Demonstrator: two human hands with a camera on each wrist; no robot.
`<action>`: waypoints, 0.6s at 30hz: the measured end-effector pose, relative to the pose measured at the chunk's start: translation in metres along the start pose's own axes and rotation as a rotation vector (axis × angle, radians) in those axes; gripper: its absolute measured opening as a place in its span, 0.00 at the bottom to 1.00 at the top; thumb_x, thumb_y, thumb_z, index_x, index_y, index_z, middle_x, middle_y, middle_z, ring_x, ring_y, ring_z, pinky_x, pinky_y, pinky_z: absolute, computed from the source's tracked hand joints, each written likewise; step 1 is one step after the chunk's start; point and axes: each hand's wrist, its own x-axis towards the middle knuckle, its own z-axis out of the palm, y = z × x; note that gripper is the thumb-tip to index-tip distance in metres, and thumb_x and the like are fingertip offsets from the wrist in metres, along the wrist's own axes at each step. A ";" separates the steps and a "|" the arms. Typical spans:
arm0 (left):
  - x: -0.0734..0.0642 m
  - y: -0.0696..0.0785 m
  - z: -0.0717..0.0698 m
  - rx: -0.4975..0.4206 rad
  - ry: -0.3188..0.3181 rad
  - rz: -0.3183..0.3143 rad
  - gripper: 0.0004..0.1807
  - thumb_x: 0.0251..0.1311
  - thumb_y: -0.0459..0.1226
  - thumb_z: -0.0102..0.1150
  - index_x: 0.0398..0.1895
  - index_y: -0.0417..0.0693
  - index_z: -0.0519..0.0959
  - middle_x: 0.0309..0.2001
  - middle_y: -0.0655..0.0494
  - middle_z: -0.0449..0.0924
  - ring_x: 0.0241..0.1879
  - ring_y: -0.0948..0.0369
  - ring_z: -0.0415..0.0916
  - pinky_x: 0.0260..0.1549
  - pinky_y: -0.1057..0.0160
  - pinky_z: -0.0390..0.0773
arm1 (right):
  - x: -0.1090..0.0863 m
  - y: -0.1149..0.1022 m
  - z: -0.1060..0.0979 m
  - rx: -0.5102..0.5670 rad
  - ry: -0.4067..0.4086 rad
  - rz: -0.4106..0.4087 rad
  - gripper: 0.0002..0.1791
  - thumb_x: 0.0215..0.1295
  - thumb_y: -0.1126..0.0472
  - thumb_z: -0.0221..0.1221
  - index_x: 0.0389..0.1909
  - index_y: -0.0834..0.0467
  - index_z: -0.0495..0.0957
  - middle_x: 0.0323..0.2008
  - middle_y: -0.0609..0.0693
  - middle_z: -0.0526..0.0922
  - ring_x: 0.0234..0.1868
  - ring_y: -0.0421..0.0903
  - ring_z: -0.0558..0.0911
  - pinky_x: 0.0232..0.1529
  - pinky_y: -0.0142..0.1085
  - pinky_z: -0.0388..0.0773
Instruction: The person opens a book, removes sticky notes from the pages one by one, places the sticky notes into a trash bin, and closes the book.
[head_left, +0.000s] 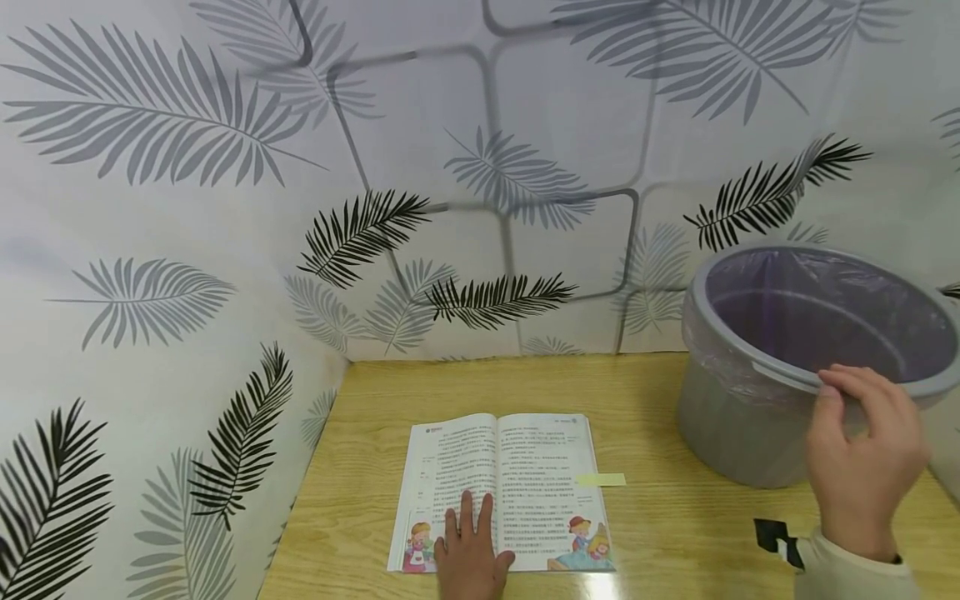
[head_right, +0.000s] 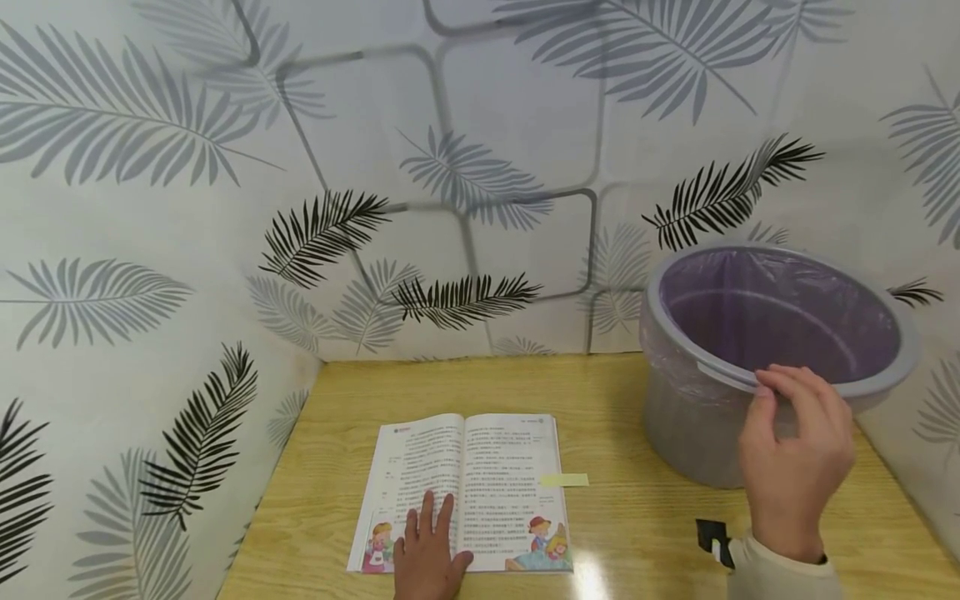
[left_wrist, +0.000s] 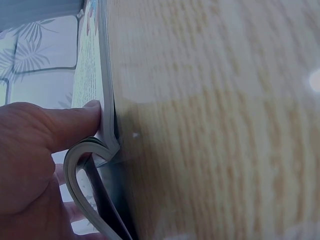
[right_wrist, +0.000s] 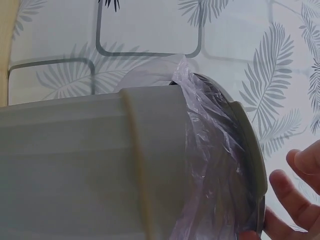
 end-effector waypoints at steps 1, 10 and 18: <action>0.000 0.000 0.000 0.000 0.001 0.000 0.46 0.54 0.52 0.69 0.76 0.58 0.59 0.79 0.48 0.51 0.75 0.36 0.53 0.64 0.28 0.59 | -0.001 -0.001 0.000 0.009 0.008 0.004 0.10 0.63 0.70 0.57 0.35 0.71 0.86 0.42 0.44 0.88 0.49 0.19 0.74 0.56 0.19 0.65; 0.000 0.000 0.001 -0.003 0.013 0.005 0.46 0.54 0.52 0.70 0.75 0.58 0.59 0.78 0.47 0.51 0.75 0.36 0.53 0.64 0.28 0.59 | -0.009 -0.010 -0.003 0.073 -0.005 -0.045 0.10 0.60 0.70 0.57 0.32 0.73 0.85 0.40 0.17 0.78 0.41 0.14 0.69 0.49 0.19 0.58; 0.000 0.000 0.000 -0.011 -0.004 0.001 0.47 0.54 0.52 0.69 0.76 0.58 0.58 0.79 0.48 0.50 0.75 0.36 0.52 0.65 0.28 0.58 | -0.032 -0.016 0.008 0.160 -0.189 -0.112 0.06 0.57 0.78 0.60 0.33 0.72 0.85 0.33 0.47 0.85 0.42 0.17 0.72 0.46 0.15 0.65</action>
